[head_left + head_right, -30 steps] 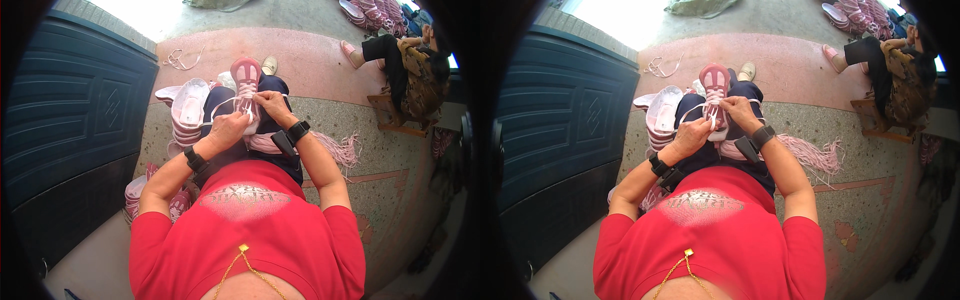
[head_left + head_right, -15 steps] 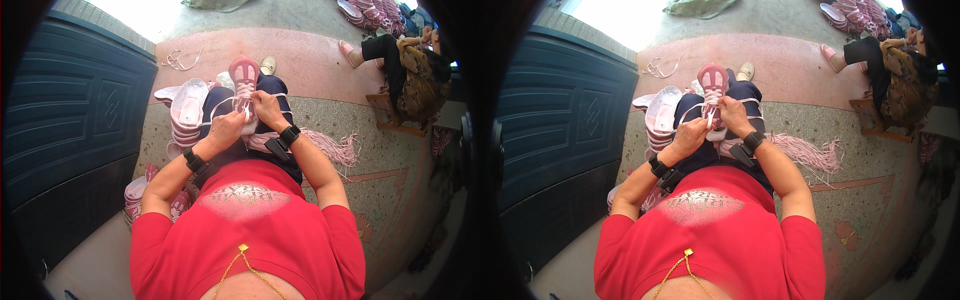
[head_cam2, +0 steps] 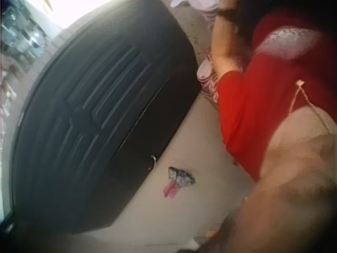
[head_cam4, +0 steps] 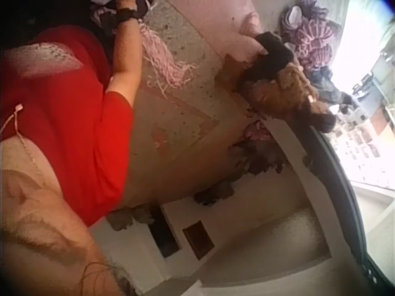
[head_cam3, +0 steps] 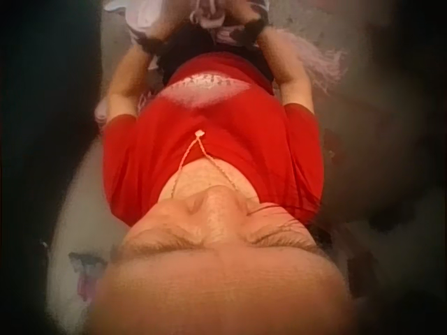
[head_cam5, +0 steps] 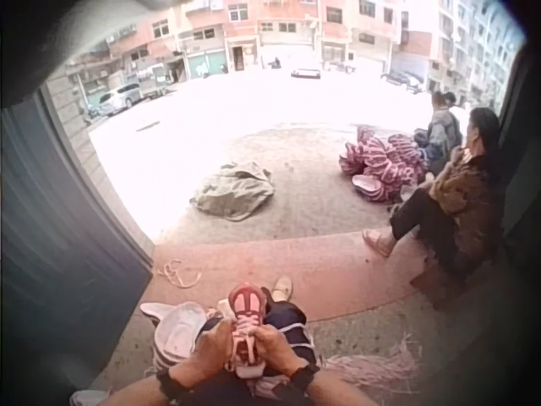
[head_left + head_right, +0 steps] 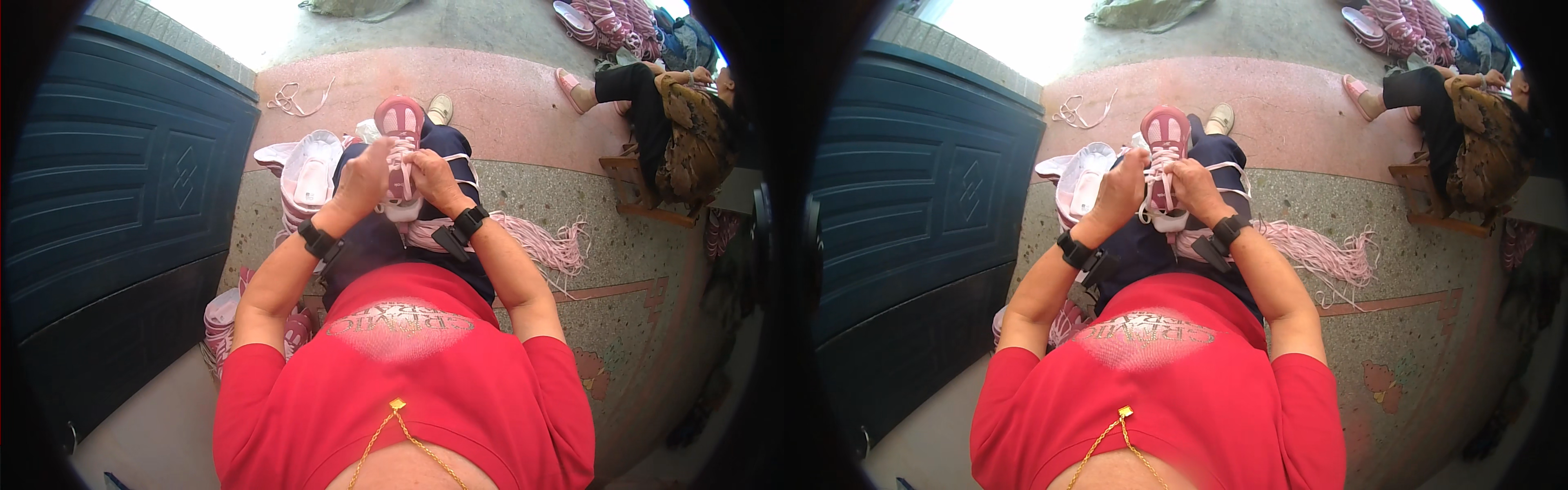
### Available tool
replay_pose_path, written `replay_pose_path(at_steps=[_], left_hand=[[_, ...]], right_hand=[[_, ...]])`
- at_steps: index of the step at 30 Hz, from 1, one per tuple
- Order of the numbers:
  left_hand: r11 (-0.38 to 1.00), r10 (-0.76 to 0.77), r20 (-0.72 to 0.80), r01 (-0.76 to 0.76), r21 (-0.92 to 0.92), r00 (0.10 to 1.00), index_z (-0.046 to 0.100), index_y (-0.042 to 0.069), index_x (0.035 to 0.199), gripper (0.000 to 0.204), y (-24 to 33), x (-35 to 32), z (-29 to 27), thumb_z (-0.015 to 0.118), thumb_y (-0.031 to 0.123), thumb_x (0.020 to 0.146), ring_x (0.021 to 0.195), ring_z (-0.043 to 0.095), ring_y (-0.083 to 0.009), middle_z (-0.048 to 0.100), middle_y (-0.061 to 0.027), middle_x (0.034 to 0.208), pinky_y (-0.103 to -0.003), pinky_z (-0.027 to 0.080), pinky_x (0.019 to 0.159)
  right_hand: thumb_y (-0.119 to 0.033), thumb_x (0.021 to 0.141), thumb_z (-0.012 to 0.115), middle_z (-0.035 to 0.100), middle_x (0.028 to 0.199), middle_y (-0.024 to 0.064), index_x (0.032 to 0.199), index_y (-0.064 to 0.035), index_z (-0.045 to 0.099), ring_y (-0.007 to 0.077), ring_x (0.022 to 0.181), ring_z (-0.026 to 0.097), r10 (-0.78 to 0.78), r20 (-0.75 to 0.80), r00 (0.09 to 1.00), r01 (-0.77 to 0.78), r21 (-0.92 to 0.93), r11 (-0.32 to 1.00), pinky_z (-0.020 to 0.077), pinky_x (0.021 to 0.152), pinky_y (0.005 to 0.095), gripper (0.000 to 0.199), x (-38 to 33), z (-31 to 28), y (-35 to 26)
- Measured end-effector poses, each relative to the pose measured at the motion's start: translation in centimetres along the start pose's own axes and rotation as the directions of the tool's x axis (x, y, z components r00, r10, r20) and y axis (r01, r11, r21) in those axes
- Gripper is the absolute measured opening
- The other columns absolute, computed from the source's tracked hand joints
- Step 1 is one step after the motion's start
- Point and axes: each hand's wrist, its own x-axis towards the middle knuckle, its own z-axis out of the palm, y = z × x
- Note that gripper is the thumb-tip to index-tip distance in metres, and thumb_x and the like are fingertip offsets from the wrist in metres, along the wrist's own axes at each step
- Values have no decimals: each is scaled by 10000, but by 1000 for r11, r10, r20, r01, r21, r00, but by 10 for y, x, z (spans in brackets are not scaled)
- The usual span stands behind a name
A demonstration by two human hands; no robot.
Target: The person threads a long pink shoelace through the eyelets of a pink sneaker held on their lap. They pull the lace through repeatedly to secure it, working on one shoe at a time.
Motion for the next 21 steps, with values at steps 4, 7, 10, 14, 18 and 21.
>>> replay_pose_path(at_steps=[4, 7, 10, 14, 18, 21], left_hand=[[977, -196, 187, 209, -52, 963, 516, 5, 1036, 254, -34, 13, 14, 583, 40, 793, 762, 635, -344, 640, -172, 839, -380, 502, 684], [955, -225, 367, 279, -99, 902, 522, 18, 1066, 316, -37, 16, 18, 611, 72, 768, 793, 630, -309, 639, -148, 815, -367, 485, 714], [959, -272, 433, 281, 44, 860, 545, 34, 1052, 307, -36, 23, 20, 606, 65, 753, 824, 616, -305, 638, -131, 793, -388, 476, 726], [978, -29, 356, -48, 203, 934, 576, 54, 1028, 290, -32, 29, 16, 575, 41, 738, 819, 593, -313, 617, -117, 736, -421, 467, 716], [945, 77, 186, -132, 300, 979, 620, 63, 980, 293, -55, 33, -31, 551, 8, 701, 757, 579, -337, 586, -149, 710, -433, 477, 666], [734, -73, -59, 94, 672, 996, 649, 59, 993, 293, -133, 11, -136, 564, 43, 712, 747, 598, -358, 638, -166, 803, -453, 493, 711]], right_hand=[[12, 805, 525, 632, 854, 198, 896, 14, 614, 317, 813, 634, 177, -16, 984, -172, 145, 974, 494, 728, 369, 127, -5, 7, 5], [26, 821, 520, 655, 855, 184, 926, 27, 609, 247, 799, 657, 240, 26, 970, -241, 182, 953, 502, 709, 322, 138, -3, 5, 4], [8, 839, 530, 663, 838, 159, 930, 25, 610, 205, 779, 654, 281, 57, 958, -287, 222, 932, 503, 697, 308, 123, -1, 3, 2], [-33, 866, 551, 667, 834, 115, 943, 13, 629, 149, 766, 633, 258, 57, 964, -265, 207, 942, 502, 683, 290, 119, 2, 2, 5], [-60, 888, 555, 669, 866, 68, 960, -6, 653, 116, 777, 610, 242, -229, 943, -213, 144, 966, 488, 696, 259, 133, -6, -22, 33], [-61, 894, 548, 609, 773, 18, 938, -30, 651, 96, 693, 544, 607, -578, 546, -259, 572, 778, 453, 648, 251, 116, -37, -117, 77]])
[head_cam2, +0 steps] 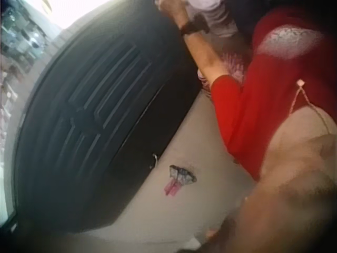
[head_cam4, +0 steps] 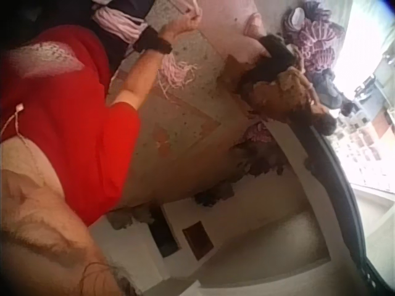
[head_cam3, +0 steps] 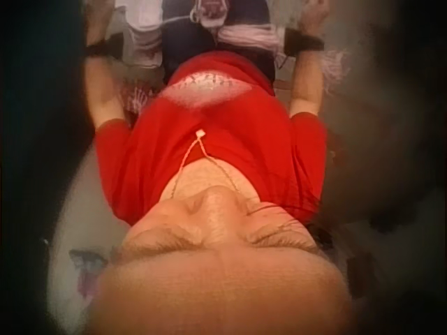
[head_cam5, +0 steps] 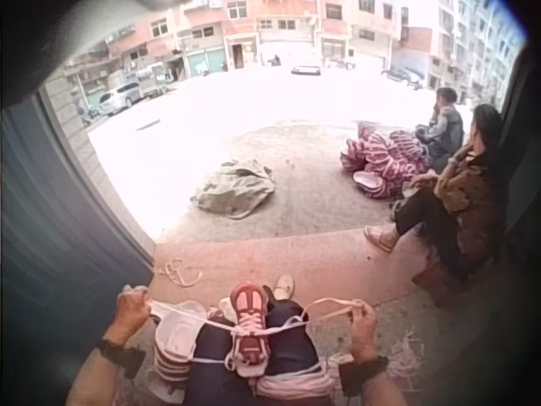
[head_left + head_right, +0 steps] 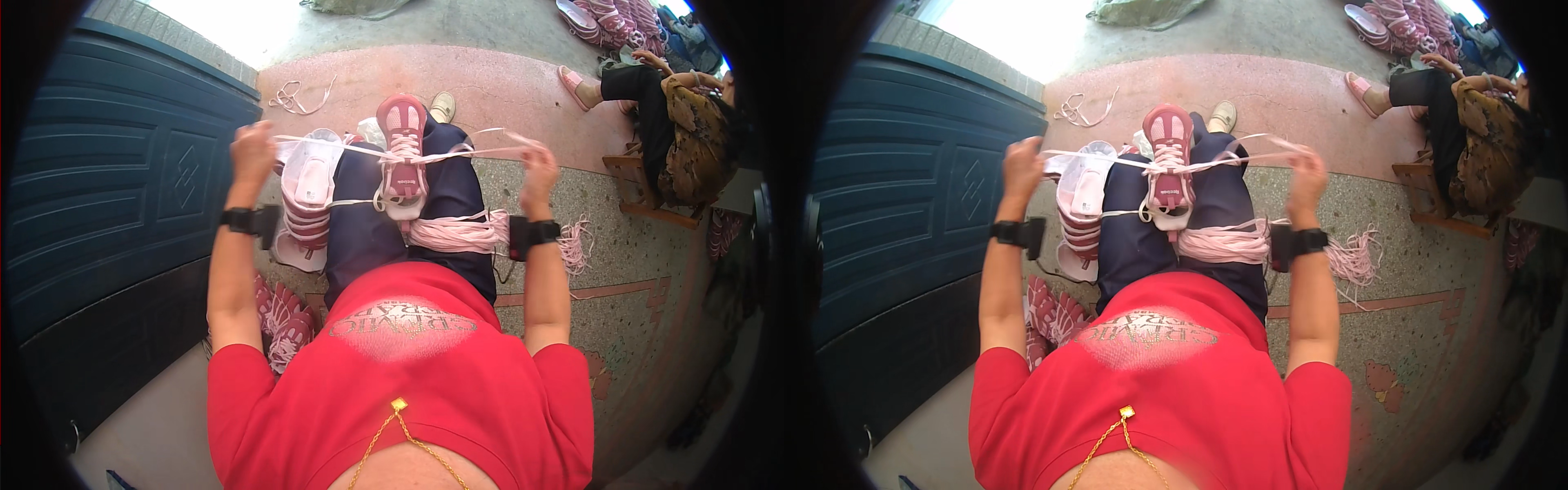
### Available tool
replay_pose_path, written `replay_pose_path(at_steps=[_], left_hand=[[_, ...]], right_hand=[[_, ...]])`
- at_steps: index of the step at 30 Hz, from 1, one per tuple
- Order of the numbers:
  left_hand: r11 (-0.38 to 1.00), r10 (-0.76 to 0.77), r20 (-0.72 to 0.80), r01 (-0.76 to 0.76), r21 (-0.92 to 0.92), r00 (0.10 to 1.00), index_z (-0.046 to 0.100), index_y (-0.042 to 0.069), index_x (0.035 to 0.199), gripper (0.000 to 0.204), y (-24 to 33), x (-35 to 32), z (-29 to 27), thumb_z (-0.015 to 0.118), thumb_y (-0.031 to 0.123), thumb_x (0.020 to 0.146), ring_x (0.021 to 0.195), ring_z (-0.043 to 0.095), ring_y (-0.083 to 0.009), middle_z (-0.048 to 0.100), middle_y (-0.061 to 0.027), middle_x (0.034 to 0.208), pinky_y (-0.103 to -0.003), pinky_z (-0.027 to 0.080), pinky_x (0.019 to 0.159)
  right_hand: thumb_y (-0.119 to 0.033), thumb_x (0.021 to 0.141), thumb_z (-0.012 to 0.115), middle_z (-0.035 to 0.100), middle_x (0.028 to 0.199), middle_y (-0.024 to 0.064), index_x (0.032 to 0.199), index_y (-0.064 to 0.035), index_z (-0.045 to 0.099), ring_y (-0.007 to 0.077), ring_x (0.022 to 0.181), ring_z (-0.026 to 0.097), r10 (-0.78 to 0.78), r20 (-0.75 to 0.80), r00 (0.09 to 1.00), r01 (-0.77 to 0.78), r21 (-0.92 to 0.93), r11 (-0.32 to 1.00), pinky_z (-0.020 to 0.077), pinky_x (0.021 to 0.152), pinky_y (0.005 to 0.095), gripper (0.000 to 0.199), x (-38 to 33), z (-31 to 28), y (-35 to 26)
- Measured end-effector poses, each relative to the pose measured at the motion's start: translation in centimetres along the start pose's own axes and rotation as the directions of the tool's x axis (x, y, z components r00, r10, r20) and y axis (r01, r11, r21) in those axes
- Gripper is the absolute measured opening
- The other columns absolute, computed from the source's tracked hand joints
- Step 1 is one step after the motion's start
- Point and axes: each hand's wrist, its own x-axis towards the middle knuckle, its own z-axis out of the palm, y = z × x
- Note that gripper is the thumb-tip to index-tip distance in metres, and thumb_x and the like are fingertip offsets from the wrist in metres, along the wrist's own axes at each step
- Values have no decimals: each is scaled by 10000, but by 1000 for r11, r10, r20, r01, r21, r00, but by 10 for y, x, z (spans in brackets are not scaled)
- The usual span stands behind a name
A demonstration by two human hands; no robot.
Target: The person threads a long pink shoelace through the eyelets of a pink sneaker held on their lap. They pull the lace through repeatedly to secure it, working on one shoe at a time.
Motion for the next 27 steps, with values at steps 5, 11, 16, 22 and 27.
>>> replay_pose_path(at_steps=[5, 11, 16, 22, 27], left_hand=[[742, -627, 23, 588, 322, 779, 662, 52, 1009, 318, -178, -101, -76, 613, 176, 720, 951, 620, -368, 662, -198, 959, -436, 487, 822], [652, -743, 127, 669, 356, 657, 658, 36, 948, 256, -203, -169, -90, 587, 145, 727, 961, 619, -360, 660, -208, 944, -416, 485, 829], [836, -532, 344, 545, 69, 774, 666, 52, 987, 271, -169, -133, -11, 598, 179, 757, 913, 642, -322, 668, -171, 934, -390, 497, 803], [894, -40, 150, 102, -436, 988, 675, 18, 914, 149, 20, -31, 40, 593, 113, 834, 871, 623, -304, 666, -170, 901, -365, 471, 793], [827, 265, 171, -133, -546, 949, 662, 38, 872, 113, 126, 2, 46, 605, 118, 818, 864, 575, -328, 656, -146, 841, -399, 451, 784]], right_hand=[[-166, 931, 540, 385, 555, -46, 749, -124, 479, 76, 449, 346, 483, -311, 818, -324, 444, 835, 342, 452, 249, 197, 55, -237, 31], [-175, 953, 493, 491, 631, -20, 914, -83, 591, 96, 557, 471, 677, -482, 556, -406, 553, 728, 437, 613, 279, 140, 30, -298, 57], [-117, 892, 552, 589, 760, 37, 955, -23, 584, 130, 598, 546, 518, -550, 655, -422, 303, 855, 462, 538, 272, 118, 55, -265, 70], [-104, 827, 639, 632, 821, 46, 1120, 9, 567, 117, 745, 588, -117, 386, 915, 286, -415, 864, 484, 659, 279, 322, -25, 15, 1], [-20, 753, 620, 601, 839, 103, 1086, -48, 551, 270, 826, 601, -283, 824, 490, 786, -278, 552, 469, 754, 358, 341, -69, 108, -17]])
